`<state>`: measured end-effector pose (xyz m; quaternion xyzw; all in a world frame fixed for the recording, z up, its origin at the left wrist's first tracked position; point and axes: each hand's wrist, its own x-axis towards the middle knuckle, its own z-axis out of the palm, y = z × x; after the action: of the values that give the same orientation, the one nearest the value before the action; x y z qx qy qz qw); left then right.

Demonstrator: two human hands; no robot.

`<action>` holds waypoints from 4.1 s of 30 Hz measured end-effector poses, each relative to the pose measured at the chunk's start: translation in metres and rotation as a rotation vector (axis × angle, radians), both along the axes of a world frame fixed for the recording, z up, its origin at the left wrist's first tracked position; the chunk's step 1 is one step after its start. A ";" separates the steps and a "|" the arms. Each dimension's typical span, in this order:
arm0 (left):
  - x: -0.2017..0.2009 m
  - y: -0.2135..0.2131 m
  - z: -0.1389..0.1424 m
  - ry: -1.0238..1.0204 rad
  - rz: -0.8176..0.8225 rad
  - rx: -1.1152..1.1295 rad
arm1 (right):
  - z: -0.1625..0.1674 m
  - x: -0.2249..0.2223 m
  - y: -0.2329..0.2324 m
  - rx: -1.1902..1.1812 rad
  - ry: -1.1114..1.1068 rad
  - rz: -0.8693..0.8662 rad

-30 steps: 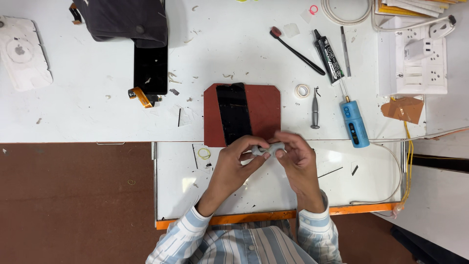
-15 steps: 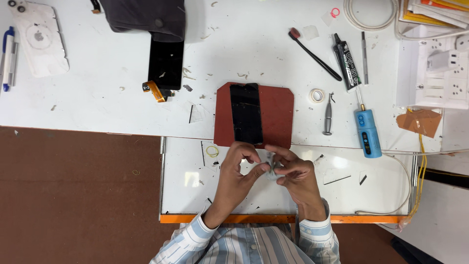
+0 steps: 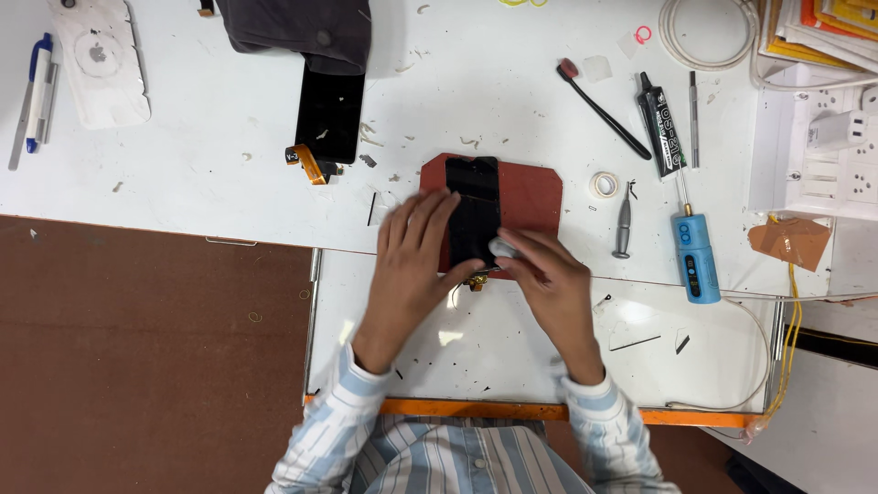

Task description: The person uses a blue electric screwdriver to remove screws from a disassembled smartphone placed on a red mat. They then peel off a protective film from the screen, brush away debris, and wipe the surface with a cloth.

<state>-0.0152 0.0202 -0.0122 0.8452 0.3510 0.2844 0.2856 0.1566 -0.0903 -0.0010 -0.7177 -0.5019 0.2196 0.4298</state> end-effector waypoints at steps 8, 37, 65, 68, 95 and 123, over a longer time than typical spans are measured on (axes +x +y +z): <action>-0.002 0.030 -0.011 0.158 -0.135 -0.030 | 0.017 -0.017 0.028 0.001 -0.464 0.270; 0.004 0.034 -0.029 0.134 -0.114 -0.057 | 0.019 -0.003 0.048 -0.074 -0.511 0.451; 0.003 0.036 -0.025 0.163 -0.128 0.000 | 0.009 -0.002 0.061 -0.094 -0.670 0.319; 0.003 0.035 -0.024 0.187 -0.120 0.025 | 0.006 -0.005 0.062 -0.098 -0.750 0.320; 0.004 0.036 -0.026 0.199 -0.147 0.024 | 0.013 -0.014 0.068 -0.043 -0.696 0.273; -0.004 0.024 -0.013 0.194 -0.159 0.134 | -0.003 -0.028 0.017 0.031 -0.409 -0.022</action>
<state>-0.0194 0.0445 -0.0249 0.9111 0.2890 0.2006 0.2148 0.1287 -0.0734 -0.0039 -0.7461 -0.5742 0.0567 0.3322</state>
